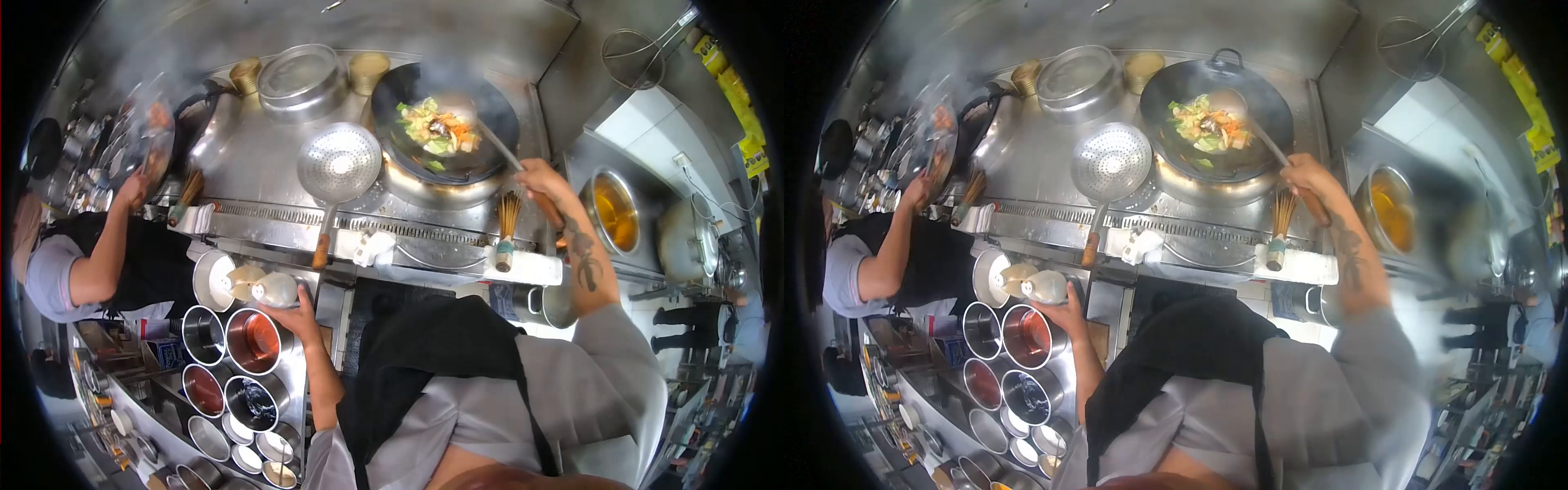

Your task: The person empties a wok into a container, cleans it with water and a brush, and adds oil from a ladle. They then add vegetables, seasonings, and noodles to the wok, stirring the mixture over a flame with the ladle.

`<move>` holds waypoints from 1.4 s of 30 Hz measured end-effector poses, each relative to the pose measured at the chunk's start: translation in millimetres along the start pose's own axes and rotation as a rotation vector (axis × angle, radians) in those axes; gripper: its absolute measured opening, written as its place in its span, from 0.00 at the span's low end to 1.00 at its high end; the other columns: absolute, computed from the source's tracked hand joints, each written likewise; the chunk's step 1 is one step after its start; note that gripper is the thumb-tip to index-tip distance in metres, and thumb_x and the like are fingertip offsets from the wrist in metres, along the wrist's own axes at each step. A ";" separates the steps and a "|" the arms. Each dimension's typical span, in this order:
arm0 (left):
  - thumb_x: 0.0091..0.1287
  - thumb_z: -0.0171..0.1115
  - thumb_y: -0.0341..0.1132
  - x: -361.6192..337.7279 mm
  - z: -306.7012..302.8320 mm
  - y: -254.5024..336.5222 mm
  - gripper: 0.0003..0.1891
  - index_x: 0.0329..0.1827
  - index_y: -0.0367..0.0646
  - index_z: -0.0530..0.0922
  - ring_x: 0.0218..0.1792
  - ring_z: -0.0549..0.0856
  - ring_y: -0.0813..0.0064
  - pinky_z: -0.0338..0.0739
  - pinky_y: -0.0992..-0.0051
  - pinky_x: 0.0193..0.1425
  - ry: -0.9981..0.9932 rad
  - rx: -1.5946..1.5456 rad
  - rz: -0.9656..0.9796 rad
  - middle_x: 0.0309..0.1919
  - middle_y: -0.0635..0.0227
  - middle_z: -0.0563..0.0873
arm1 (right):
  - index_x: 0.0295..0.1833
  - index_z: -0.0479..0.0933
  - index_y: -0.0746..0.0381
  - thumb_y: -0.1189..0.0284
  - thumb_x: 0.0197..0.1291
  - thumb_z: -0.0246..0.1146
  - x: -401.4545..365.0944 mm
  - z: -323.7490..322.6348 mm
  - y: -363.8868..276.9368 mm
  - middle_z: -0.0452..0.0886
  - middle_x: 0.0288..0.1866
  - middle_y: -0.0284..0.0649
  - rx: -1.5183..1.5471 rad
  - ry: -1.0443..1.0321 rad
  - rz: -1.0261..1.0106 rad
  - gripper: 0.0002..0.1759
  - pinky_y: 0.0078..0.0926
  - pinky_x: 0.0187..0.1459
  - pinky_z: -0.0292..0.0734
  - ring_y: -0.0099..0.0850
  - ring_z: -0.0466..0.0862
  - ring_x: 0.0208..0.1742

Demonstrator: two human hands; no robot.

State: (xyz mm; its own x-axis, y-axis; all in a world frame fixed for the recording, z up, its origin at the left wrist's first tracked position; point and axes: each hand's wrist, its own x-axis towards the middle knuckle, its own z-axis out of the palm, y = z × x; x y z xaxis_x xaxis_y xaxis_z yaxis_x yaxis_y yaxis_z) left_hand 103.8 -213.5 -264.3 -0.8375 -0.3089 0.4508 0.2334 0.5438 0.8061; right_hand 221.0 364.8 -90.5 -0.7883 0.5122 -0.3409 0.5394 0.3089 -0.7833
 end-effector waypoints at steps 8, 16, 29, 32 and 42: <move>0.47 0.81 0.36 11.4 8.5 -18.1 0.48 0.67 0.30 0.59 0.59 0.76 0.57 0.71 0.61 0.66 0.020 -0.111 -0.022 0.59 0.46 0.72 | 0.41 0.75 0.66 0.71 0.62 0.57 -14.8 42.9 8.4 0.76 0.25 0.34 0.070 0.086 0.134 0.08 0.22 0.20 0.71 0.23 0.74 0.18; 0.48 0.80 0.32 7.9 15.1 9.1 0.46 0.68 0.31 0.60 0.58 0.77 0.58 0.76 0.62 0.61 0.056 -0.213 -0.066 0.60 0.48 0.73 | 0.56 0.65 0.69 0.70 0.71 0.49 -33.3 21.4 25.5 0.72 0.29 0.30 1.591 -0.566 0.243 0.15 0.17 0.20 0.66 0.17 0.73 0.20; 0.50 0.78 0.30 63.6 -7.8 133.3 0.43 0.68 0.31 0.61 0.57 0.78 0.59 0.76 0.63 0.61 0.058 -0.310 0.068 0.60 0.47 0.73 | 0.41 0.72 0.58 0.71 0.65 0.60 -64.6 -5.8 -8.5 0.72 0.25 0.26 0.932 -0.150 0.145 0.04 0.17 0.22 0.58 0.16 0.69 0.21; 0.50 0.77 0.29 75.9 4.5 164.8 0.44 0.68 0.31 0.60 0.58 0.78 0.60 0.75 0.64 0.62 -0.089 -0.314 0.150 0.60 0.48 0.72 | 0.38 0.75 0.62 0.71 0.62 0.60 -34.4 -14.0 7.0 0.74 0.23 0.30 0.563 -0.057 0.064 0.05 0.21 0.21 0.66 0.21 0.72 0.18; 0.49 0.77 0.34 104.5 63.6 288.7 0.43 0.64 0.29 0.61 0.52 0.81 0.62 0.76 0.67 0.57 -0.510 -0.487 0.416 0.54 0.49 0.77 | 0.44 0.76 0.71 0.72 0.57 0.59 -46.5 -18.0 1.2 0.82 0.28 0.52 -0.349 0.023 -0.114 0.13 0.39 0.30 0.79 0.42 0.84 0.22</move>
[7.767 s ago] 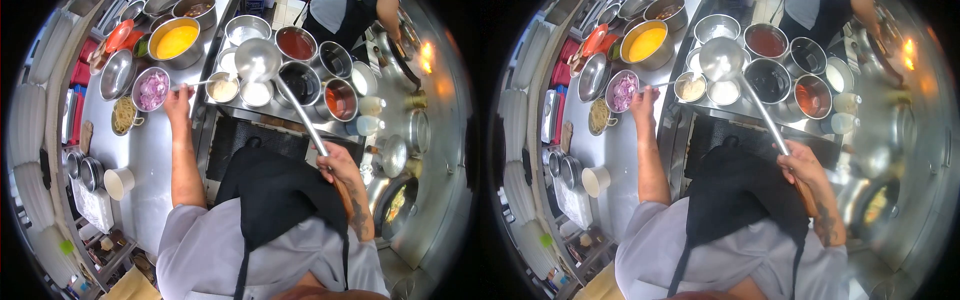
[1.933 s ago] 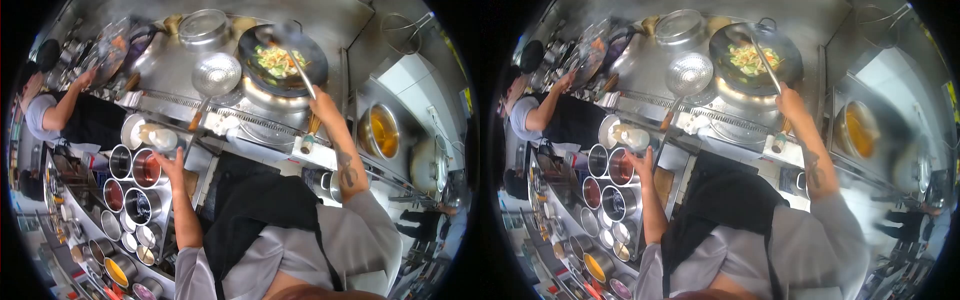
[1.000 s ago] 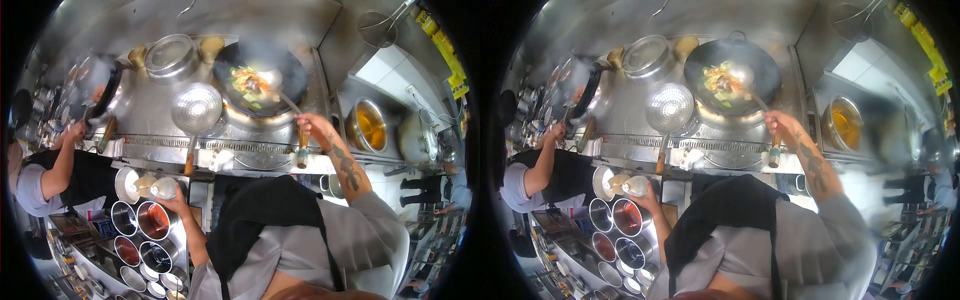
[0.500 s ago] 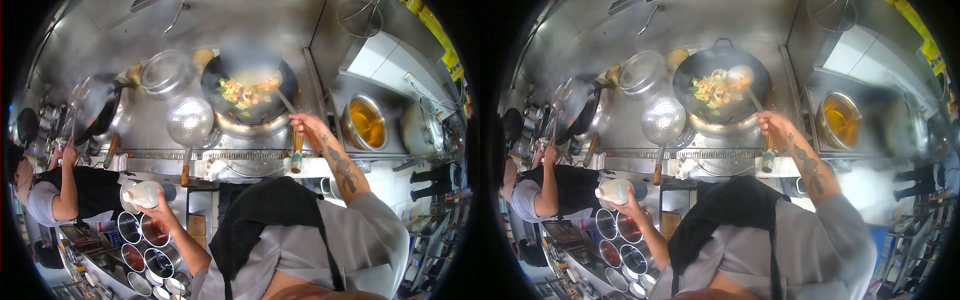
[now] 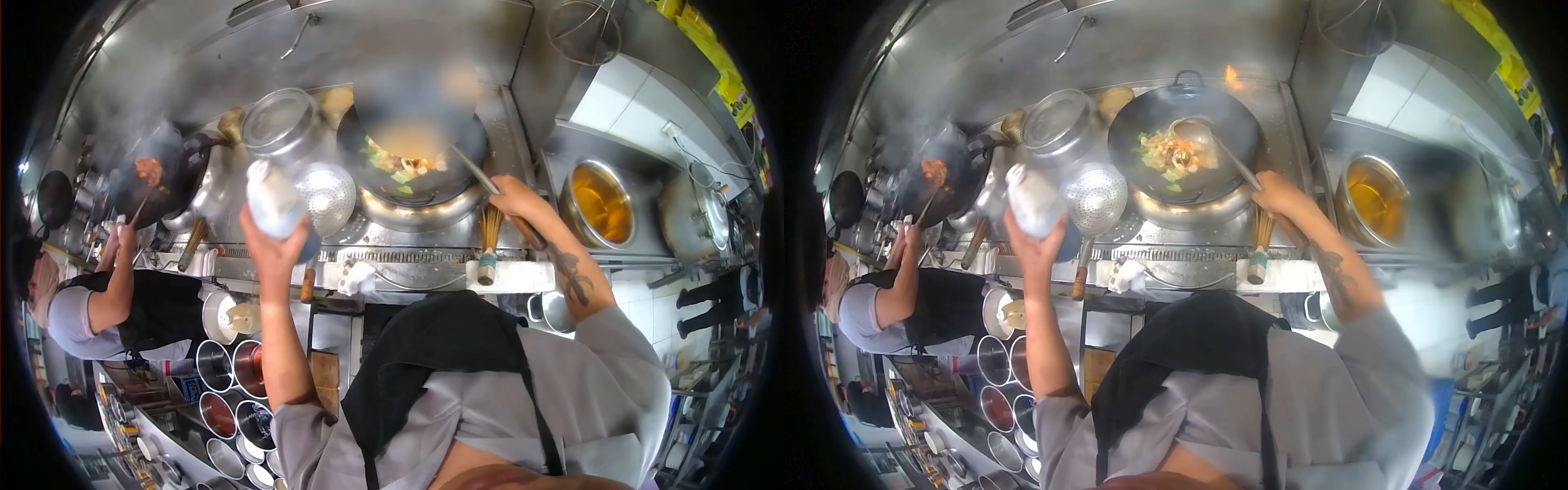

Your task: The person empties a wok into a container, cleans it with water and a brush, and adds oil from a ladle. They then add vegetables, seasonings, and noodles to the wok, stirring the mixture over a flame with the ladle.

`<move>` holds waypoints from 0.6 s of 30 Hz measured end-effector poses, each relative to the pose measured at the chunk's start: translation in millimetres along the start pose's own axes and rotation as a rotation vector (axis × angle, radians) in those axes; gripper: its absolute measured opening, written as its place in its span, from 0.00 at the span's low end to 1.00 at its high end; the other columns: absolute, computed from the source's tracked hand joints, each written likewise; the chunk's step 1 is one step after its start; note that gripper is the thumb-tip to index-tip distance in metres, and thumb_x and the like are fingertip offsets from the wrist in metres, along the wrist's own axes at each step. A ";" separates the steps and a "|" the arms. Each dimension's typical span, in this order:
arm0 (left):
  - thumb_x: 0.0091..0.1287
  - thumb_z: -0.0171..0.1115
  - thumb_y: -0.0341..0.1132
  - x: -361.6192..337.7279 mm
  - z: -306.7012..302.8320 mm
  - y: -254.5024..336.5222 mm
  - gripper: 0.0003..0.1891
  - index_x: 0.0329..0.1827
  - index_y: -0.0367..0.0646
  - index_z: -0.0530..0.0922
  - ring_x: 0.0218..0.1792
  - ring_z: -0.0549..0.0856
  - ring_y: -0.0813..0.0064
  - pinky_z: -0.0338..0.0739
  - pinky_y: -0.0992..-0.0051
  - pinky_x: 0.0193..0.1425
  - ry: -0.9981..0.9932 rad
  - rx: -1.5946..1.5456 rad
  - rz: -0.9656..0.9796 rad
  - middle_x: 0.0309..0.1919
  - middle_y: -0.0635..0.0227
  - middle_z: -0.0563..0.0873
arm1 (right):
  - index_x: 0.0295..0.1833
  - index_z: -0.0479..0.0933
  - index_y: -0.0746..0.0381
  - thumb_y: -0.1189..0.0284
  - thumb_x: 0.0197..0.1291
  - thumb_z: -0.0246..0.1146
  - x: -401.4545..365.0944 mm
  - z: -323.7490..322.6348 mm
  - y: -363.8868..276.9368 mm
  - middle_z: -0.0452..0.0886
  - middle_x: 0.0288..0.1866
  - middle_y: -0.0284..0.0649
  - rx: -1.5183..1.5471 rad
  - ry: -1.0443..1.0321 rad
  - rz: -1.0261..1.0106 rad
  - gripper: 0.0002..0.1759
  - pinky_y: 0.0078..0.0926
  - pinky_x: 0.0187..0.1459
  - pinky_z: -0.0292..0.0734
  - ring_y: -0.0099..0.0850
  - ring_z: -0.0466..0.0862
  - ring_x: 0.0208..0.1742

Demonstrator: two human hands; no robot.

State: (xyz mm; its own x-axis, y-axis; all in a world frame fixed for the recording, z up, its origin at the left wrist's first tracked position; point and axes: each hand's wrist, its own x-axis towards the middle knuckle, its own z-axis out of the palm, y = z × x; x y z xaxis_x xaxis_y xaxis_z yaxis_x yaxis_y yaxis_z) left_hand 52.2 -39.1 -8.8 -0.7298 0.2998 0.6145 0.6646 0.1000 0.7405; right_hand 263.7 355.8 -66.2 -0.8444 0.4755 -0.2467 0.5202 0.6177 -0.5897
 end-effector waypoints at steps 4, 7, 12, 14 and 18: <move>0.46 0.78 0.36 39.9 28.2 11.5 0.42 0.62 0.30 0.63 0.48 0.83 0.56 0.77 0.64 0.53 -0.162 0.220 0.088 0.46 0.47 0.81 | 0.41 0.74 0.70 0.73 0.57 0.60 -15.4 17.4 9.4 0.80 0.27 0.49 0.049 0.235 -0.099 0.11 0.37 0.26 0.77 0.37 0.82 0.20; 0.45 0.77 0.39 65.9 55.8 -6.2 0.41 0.60 0.32 0.65 0.44 0.83 0.49 0.78 0.61 0.49 -0.298 0.485 0.205 0.41 0.46 0.82 | 0.38 0.73 0.68 0.73 0.57 0.60 -23.9 22.9 7.2 0.79 0.26 0.42 0.534 0.189 -0.035 0.09 0.33 0.22 0.75 0.32 0.79 0.18; 0.41 0.77 0.41 88.3 112.2 -34.9 0.38 0.55 0.41 0.66 0.42 0.84 0.52 0.80 0.58 0.40 -0.462 1.089 0.312 0.40 0.52 0.80 | 0.38 0.74 0.62 0.73 0.62 0.60 -32.3 23.8 10.9 0.76 0.25 0.32 1.236 -0.097 0.067 0.04 0.22 0.17 0.68 0.21 0.73 0.16; 0.41 0.77 0.39 93.6 134.2 -40.3 0.38 0.57 0.43 0.67 0.44 0.84 0.57 0.80 0.62 0.42 -0.490 1.348 0.358 0.44 0.56 0.80 | 0.39 0.74 0.61 0.74 0.63 0.59 -38.8 26.5 7.5 0.76 0.25 0.32 1.326 -0.162 0.075 0.03 0.20 0.16 0.67 0.20 0.73 0.16; 0.44 0.74 0.37 101.6 153.1 -58.8 0.35 0.58 0.42 0.68 0.46 0.83 0.59 0.77 0.62 0.47 -0.468 1.438 0.534 0.43 0.57 0.81 | 0.39 0.74 0.62 0.74 0.63 0.59 -46.9 26.3 -3.5 0.76 0.25 0.32 1.352 -0.205 0.050 0.03 0.19 0.17 0.66 0.21 0.73 0.17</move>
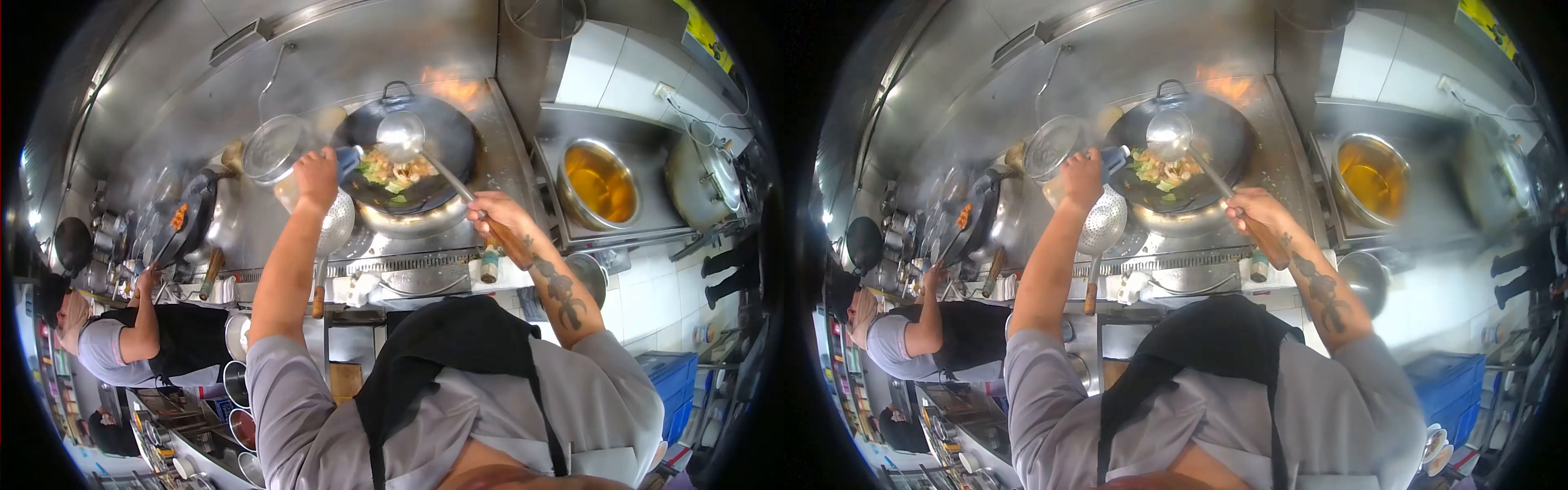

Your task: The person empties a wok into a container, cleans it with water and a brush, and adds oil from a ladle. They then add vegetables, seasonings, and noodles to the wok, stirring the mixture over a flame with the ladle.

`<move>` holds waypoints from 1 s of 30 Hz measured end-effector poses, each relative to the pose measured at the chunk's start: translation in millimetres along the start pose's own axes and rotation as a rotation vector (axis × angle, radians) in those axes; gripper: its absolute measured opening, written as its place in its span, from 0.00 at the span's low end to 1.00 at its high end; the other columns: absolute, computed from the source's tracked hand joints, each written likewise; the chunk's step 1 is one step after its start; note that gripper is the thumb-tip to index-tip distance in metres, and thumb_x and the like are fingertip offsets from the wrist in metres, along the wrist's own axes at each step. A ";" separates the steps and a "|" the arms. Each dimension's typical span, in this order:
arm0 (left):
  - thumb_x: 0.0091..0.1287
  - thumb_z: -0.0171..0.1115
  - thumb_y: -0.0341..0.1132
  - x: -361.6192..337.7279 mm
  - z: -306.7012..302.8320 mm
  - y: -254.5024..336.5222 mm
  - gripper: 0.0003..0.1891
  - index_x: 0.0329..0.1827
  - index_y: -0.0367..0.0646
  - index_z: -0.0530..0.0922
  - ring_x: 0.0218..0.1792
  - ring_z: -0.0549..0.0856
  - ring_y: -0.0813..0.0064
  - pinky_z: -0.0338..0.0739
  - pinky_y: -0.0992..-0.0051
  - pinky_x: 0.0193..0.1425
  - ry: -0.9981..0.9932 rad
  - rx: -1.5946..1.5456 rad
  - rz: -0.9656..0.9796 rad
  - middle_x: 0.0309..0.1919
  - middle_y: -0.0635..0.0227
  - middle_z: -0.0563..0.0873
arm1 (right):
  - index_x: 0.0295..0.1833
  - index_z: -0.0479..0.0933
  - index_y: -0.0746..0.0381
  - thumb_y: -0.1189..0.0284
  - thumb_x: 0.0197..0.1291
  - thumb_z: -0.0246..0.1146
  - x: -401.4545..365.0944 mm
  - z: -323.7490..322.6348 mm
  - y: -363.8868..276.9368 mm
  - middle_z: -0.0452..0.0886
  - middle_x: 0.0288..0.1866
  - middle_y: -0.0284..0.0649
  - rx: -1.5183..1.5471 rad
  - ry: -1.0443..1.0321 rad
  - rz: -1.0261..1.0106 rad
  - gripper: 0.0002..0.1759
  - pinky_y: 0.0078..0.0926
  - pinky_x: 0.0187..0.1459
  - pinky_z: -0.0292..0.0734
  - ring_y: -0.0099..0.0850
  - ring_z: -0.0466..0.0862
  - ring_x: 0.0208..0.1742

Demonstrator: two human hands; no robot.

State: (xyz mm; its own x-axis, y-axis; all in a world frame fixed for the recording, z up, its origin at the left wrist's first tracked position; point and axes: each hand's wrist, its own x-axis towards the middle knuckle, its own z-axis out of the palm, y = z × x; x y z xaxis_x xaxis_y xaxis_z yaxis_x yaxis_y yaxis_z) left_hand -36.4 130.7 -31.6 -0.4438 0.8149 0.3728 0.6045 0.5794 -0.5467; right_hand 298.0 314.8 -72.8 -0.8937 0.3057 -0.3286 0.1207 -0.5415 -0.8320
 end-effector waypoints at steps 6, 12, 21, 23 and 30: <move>0.50 0.69 0.34 14.9 1.8 10.5 0.28 0.56 0.42 0.70 0.46 0.83 0.58 0.75 0.59 0.48 -0.040 -0.038 0.001 0.43 0.56 0.81 | 0.38 0.74 0.64 0.75 0.62 0.59 8.1 -3.0 -4.7 0.75 0.25 0.32 -0.109 0.023 -0.041 0.04 0.21 0.17 0.67 0.22 0.72 0.16; 0.56 0.66 0.37 17.0 -7.5 20.2 0.23 0.53 0.42 0.71 0.46 0.83 0.57 0.75 0.57 0.48 -0.102 -0.078 -0.045 0.44 0.56 0.82 | 0.39 0.73 0.65 0.76 0.61 0.57 20.3 -7.3 -11.0 0.74 0.24 0.33 -0.349 0.070 -0.071 0.03 0.21 0.16 0.67 0.21 0.72 0.16; 0.44 0.80 0.49 -26.4 -5.5 22.8 0.39 0.53 0.35 0.69 0.46 0.84 0.54 0.78 0.62 0.51 0.008 -0.877 -0.532 0.44 0.52 0.83 | 0.53 0.74 0.69 0.71 0.57 0.61 63.0 -43.6 12.1 0.81 0.30 0.52 -1.028 0.137 -0.566 0.19 0.39 0.30 0.78 0.44 0.83 0.27; 0.47 0.79 0.47 -53.6 8.3 17.2 0.38 0.55 0.34 0.69 0.45 0.84 0.56 0.78 0.64 0.51 0.265 -1.132 -0.651 0.43 0.52 0.83 | 0.57 0.73 0.69 0.71 0.57 0.61 63.2 -54.8 19.2 0.82 0.34 0.59 -1.245 0.229 -0.646 0.22 0.44 0.38 0.79 0.52 0.84 0.35; 0.45 0.80 0.41 -207.0 -13.1 -52.3 0.39 0.57 0.35 0.68 0.47 0.82 0.66 0.77 0.68 0.53 0.564 -1.115 -1.052 0.49 0.57 0.80 | 0.63 0.70 0.67 0.71 0.58 0.60 44.8 -102.4 1.1 0.83 0.41 0.60 -1.510 0.259 -0.451 0.27 0.44 0.48 0.79 0.54 0.84 0.46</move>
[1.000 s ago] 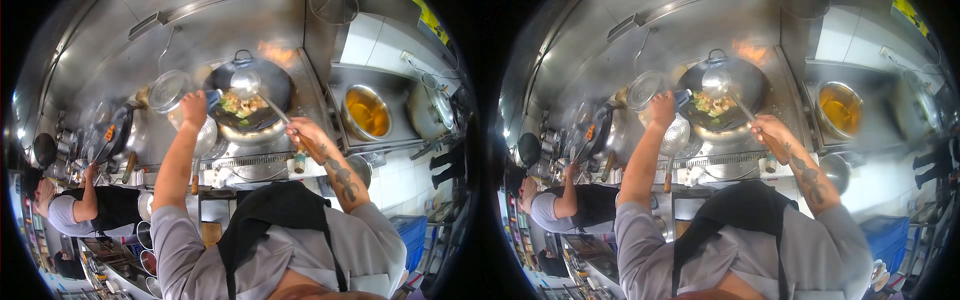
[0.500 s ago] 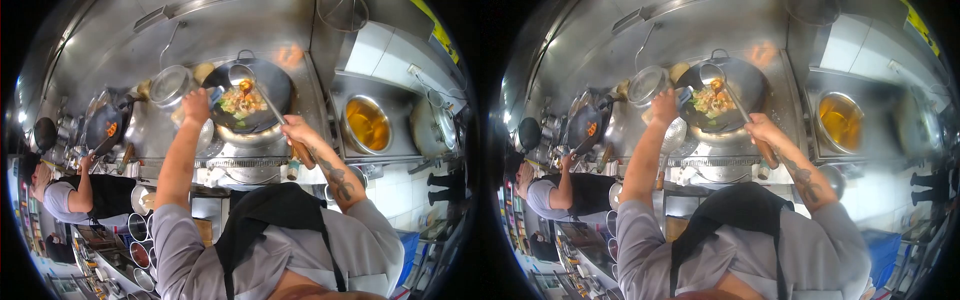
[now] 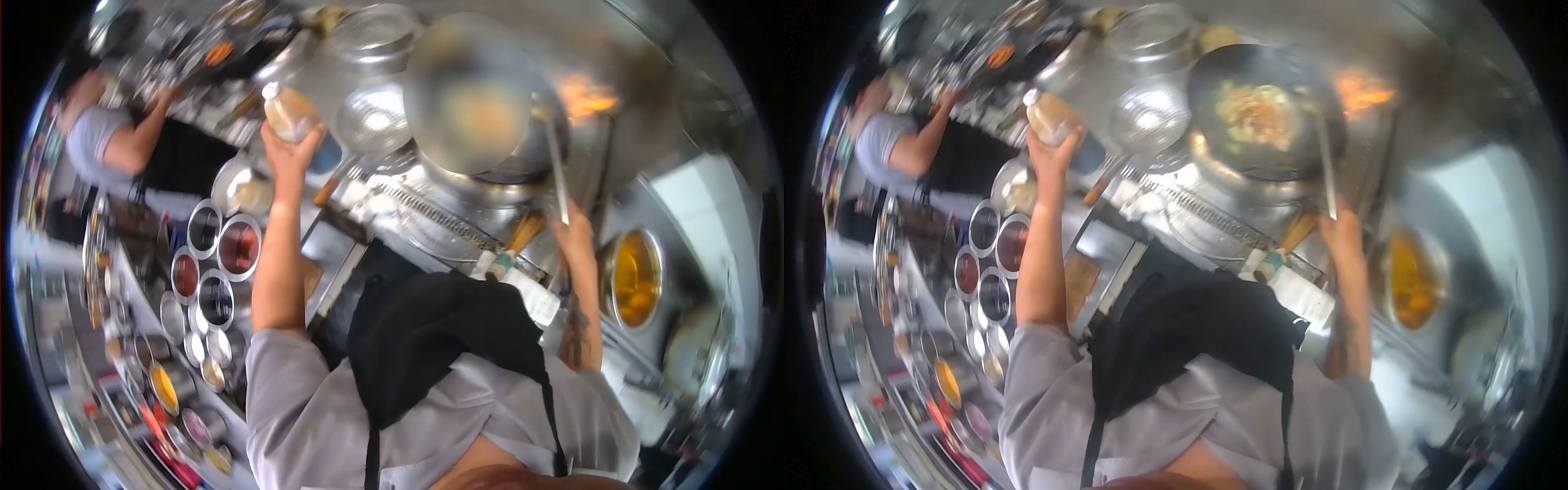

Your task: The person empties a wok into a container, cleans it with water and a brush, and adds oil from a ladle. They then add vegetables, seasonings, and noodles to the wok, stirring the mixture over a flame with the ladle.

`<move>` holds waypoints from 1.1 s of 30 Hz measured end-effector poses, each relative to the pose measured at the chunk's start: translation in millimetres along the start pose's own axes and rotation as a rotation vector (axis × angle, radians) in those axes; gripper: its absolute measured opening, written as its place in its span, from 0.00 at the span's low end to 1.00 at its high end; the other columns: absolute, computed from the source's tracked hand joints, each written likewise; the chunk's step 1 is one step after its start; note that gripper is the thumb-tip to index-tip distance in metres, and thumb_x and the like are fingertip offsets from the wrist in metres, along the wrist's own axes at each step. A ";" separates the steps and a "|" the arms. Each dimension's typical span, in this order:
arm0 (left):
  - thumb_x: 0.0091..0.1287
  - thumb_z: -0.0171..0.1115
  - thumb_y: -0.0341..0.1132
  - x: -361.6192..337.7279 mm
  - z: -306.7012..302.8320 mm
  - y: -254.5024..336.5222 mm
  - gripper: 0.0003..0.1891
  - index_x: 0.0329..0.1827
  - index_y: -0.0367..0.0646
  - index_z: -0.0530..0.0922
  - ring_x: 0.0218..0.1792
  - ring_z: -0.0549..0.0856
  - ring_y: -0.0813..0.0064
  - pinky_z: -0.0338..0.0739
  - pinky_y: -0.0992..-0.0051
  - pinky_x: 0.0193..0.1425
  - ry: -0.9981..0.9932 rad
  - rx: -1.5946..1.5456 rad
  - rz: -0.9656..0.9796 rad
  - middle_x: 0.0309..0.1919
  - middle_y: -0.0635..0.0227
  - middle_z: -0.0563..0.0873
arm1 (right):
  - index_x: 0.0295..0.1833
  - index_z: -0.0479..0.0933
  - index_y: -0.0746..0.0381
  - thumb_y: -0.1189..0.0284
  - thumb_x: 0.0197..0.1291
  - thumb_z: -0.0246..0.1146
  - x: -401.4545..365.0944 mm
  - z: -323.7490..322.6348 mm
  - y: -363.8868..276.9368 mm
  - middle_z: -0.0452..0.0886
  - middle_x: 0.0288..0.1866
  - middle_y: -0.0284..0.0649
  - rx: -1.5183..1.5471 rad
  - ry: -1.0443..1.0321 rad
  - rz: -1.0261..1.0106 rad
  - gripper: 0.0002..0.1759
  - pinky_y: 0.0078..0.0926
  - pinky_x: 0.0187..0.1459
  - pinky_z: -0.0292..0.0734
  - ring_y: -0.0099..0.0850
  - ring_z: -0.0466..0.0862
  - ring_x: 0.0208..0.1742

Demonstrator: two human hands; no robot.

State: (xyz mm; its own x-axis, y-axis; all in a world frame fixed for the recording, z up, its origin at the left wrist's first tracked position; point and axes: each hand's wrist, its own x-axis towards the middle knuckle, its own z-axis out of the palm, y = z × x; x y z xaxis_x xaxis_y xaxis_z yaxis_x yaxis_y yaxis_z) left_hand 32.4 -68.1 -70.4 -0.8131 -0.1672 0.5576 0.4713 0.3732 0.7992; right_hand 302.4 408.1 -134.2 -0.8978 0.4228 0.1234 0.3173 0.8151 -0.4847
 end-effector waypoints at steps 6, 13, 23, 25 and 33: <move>0.45 0.80 0.42 -19.1 -111.1 -44.4 0.41 0.59 0.35 0.66 0.49 0.81 0.65 0.76 0.67 0.55 0.200 0.145 -0.042 0.50 0.56 0.80 | 0.67 0.67 0.69 0.74 0.64 0.58 -4.2 24.0 34.0 0.79 0.36 0.41 0.257 0.197 -0.077 0.25 0.25 0.30 0.71 0.26 0.75 0.28; 0.47 0.79 0.36 -69.8 -140.9 -100.9 0.43 0.64 0.32 0.63 0.53 0.80 0.64 0.75 0.68 0.59 0.163 0.044 -0.117 0.52 0.53 0.79 | 0.66 0.65 0.67 0.76 0.67 0.57 3.4 32.1 -68.8 0.73 0.28 0.32 0.640 0.073 0.116 0.23 0.16 0.17 0.64 0.16 0.68 0.17; 0.42 0.79 0.33 -106.1 -108.2 -145.2 0.40 0.60 0.35 0.67 0.51 0.79 0.50 0.73 0.60 0.58 0.127 0.157 -0.154 0.47 0.49 0.79 | 0.61 0.69 0.63 0.78 0.65 0.52 -16.8 43.6 -301.9 0.69 0.25 0.33 1.246 -0.708 0.220 0.18 0.22 0.16 0.63 0.21 0.66 0.13; 0.44 0.78 0.36 -107.4 -108.3 -155.1 0.39 0.60 0.37 0.67 0.54 0.78 0.50 0.72 0.60 0.59 0.072 0.189 -0.172 0.49 0.50 0.77 | 0.61 0.69 0.63 0.78 0.65 0.50 -17.6 52.7 -332.8 0.68 0.26 0.34 1.285 -0.929 0.224 0.19 0.24 0.16 0.63 0.20 0.66 0.12; 0.50 0.74 0.35 -143.7 -133.4 -145.1 0.51 0.72 0.27 0.50 0.64 0.67 0.41 0.62 0.55 0.69 0.147 0.227 -0.147 0.62 0.38 0.66 | 0.62 0.68 0.68 0.78 0.63 0.54 -31.6 126.3 -471.9 0.71 0.27 0.34 0.992 -1.421 0.142 0.20 0.19 0.17 0.64 0.20 0.69 0.14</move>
State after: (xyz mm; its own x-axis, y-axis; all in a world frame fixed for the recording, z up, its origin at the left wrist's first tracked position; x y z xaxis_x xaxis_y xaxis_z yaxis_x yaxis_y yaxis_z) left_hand 126.5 -219.9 -236.5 -0.8011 -0.3587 0.4790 0.2502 0.5264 0.8126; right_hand 142.5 -39.9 -18.6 -0.6004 -0.6288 -0.4940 0.6072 0.0435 -0.7934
